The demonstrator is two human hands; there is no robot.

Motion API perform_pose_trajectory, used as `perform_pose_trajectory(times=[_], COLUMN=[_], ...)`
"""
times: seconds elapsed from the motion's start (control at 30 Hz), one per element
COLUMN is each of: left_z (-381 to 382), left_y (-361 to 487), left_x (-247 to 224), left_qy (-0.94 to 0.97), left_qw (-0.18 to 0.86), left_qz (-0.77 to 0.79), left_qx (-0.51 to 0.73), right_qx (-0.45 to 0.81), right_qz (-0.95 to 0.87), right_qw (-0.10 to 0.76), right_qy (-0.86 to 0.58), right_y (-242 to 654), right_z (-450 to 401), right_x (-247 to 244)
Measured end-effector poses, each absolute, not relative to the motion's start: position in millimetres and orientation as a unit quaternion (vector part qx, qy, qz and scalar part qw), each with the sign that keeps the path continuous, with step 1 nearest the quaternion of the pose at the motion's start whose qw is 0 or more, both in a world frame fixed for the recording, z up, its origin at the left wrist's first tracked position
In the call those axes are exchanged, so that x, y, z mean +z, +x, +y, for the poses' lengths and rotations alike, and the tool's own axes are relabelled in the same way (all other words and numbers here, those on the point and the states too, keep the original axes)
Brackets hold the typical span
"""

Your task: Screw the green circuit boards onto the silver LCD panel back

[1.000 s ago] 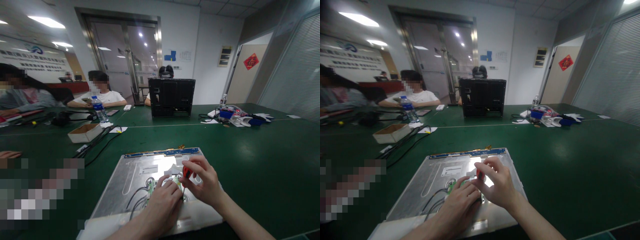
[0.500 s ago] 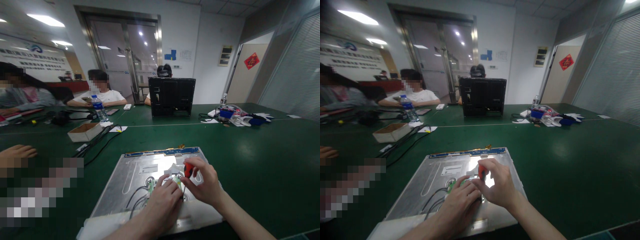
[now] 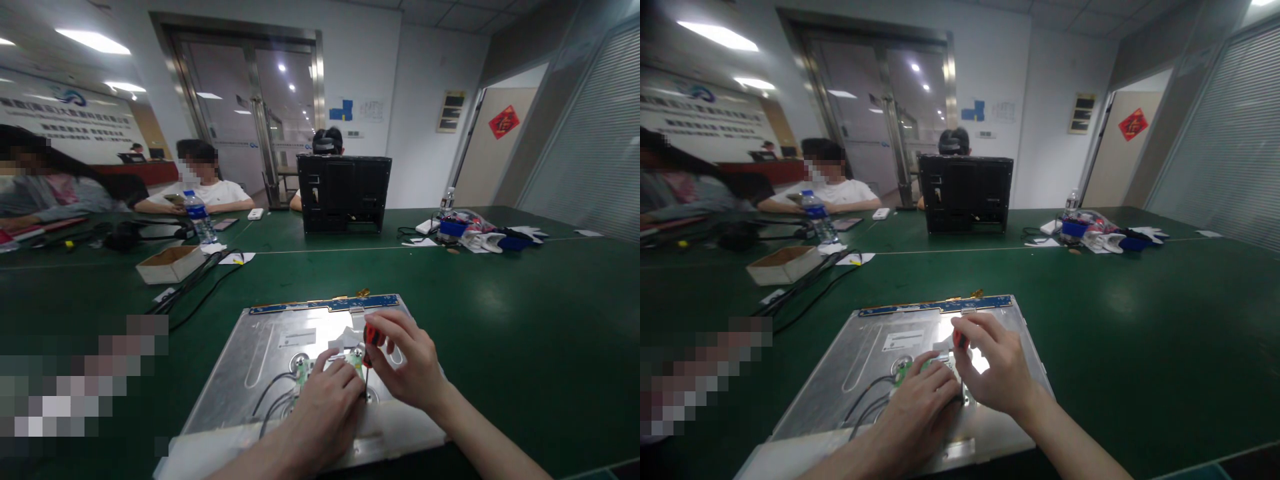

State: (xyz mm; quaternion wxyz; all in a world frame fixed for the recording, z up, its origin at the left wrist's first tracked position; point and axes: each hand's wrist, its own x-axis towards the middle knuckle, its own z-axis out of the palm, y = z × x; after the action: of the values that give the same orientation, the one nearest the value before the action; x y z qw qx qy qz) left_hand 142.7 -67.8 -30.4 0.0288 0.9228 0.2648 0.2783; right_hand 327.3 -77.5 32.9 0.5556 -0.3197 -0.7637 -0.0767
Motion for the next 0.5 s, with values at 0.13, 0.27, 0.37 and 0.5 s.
perform_pose_trajectory(times=[0.13,0.27,0.37,0.5], left_z=[-67.2,-67.7,-67.6,-67.9], left_y=[143.9,143.0,141.9,141.7], left_x=[-27.3,-27.3,-30.3,-32.5], left_qy=[0.924,0.925,0.924,0.922], left_qw=[0.033,0.033,0.029,0.038], left_qz=[0.262,0.261,0.264,0.266], left_qx=[0.277,0.275,0.276,0.277], right_qx=[-0.052,-0.039,-0.03,-0.018], right_qz=[-0.762,-0.748,-0.737,-0.743], right_qw=[0.566,0.585,0.597,0.587], right_qy=[-0.311,-0.31,-0.316,-0.321], right_y=[327.7,327.6,326.3,325.9], right_z=[-77.8,-75.6,-75.3,-77.2], right_x=[32.7,28.1,25.0,25.2])
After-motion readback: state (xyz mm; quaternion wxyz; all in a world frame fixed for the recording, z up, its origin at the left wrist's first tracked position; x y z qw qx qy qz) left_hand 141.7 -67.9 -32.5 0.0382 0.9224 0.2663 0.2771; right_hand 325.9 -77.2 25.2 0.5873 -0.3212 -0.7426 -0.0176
